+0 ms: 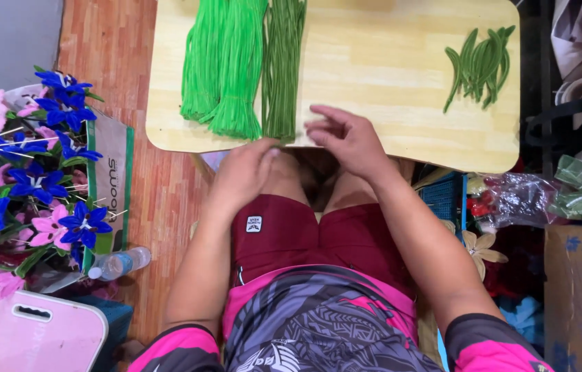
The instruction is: The person braids green cord strands by hand, repeatedly folding and twisting them into a leaf-like shape. The person places each finished braid on the table and picks up new strands to continue the process.
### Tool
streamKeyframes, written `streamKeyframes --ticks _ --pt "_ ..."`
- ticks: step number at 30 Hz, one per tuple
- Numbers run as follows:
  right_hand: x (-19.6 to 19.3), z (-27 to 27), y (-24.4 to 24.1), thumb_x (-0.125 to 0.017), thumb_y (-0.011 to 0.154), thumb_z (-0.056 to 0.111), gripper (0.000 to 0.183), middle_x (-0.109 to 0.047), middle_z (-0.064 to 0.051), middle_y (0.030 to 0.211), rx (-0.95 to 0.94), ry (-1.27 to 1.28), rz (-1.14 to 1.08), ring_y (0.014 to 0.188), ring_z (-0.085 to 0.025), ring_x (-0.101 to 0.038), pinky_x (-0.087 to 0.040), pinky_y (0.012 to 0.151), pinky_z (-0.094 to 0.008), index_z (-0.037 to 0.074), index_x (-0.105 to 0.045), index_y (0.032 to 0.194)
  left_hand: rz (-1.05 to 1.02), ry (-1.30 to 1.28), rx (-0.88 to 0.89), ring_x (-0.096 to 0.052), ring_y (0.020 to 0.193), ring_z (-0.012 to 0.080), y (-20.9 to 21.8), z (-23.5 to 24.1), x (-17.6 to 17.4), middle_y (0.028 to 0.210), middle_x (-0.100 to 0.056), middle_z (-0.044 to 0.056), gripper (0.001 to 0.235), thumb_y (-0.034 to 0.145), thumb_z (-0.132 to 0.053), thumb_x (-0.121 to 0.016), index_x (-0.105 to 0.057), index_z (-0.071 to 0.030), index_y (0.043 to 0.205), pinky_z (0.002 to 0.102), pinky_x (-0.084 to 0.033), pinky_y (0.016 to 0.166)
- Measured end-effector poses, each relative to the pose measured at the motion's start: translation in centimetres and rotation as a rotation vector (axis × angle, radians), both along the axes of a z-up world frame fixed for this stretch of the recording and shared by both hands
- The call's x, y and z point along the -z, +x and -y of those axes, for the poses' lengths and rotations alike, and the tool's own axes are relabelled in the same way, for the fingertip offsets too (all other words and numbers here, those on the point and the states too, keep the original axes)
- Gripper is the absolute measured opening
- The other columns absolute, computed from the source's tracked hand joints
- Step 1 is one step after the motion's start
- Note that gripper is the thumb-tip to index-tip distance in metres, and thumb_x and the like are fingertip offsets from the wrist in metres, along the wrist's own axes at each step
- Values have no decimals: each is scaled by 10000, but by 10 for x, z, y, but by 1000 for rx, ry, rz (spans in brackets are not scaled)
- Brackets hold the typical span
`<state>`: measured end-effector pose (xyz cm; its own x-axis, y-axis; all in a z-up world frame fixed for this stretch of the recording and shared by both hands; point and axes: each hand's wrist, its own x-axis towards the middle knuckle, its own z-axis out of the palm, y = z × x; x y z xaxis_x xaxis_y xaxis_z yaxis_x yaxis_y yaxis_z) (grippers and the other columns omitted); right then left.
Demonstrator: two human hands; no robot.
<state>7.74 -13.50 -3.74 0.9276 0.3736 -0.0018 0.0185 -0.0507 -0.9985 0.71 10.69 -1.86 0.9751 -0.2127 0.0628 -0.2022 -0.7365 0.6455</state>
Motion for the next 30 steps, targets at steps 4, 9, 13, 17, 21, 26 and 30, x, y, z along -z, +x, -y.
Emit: streamKeyframes --ticks 4,9,13,17,21,26,30 --pt "3 -36 32 -759 983 130 235 -780 -34 1045 32 -360 428 896 -196 -767 -610 653 -253 203 -776 1205 -136 -309 -208 -711 822 431 -9 -18 -16 727 -710 173 337 1067 -176 -460 -548 -2 1342 543 -510 754" --pt "-10 -74 49 -550 922 2 450 -575 -81 1434 -393 -924 840 1307 -337 -510 -525 888 -432 254 -774 1221 -89 -378 -337 -670 930 467 -2 -30 -7 901 -642 209 126 1074 -210 -453 -432 -125 1164 574 -472 803" --pt "13 -78 60 -626 918 63 242 -607 -40 1400 -424 -1064 992 1292 -293 -525 -485 828 -413 207 -790 1022 -94 -517 -329 -630 763 316 2 -33 16 840 -620 127 103 1027 -160 -459 -432 -113 1115 486 -483 737" --pt "6 -67 63 -560 1037 91 164 -696 -42 1178 -280 -779 1150 1212 -268 -621 -513 831 -395 157 -702 1086 -118 -882 -234 -500 575 137 8 -22 11 720 -525 40 124 897 -1 -399 -447 -89 969 288 -410 568" --pt "-40 -59 44 -484 1025 -99 189 -711 -207 1067 -15 -114 1077 1097 -341 -666 -558 1065 -439 -45 -664 1046 -214 -1035 -292 -444 574 119 10 -5 2 707 -506 29 149 950 17 -418 -461 -124 927 276 -377 555" --pt "-113 -23 -5 -495 1068 -64 158 -674 -164 1008 202 234 1136 951 -288 -648 -557 858 -371 22 -582 1168 -182 -1167 -238 -440 580 90 20 16 13 842 -584 50 150 939 29 -477 -485 -121 937 231 -356 498" --pt "-158 9 -67 -638 1083 -37 101 -719 -197 878 216 -124 861 698 -193 -638 -451 577 -271 -85 -655 1170 -197 -1221 -187 -447 608 100 17 42 4 918 -592 91 152 944 7 -509 -465 -138 936 213 -340 520"
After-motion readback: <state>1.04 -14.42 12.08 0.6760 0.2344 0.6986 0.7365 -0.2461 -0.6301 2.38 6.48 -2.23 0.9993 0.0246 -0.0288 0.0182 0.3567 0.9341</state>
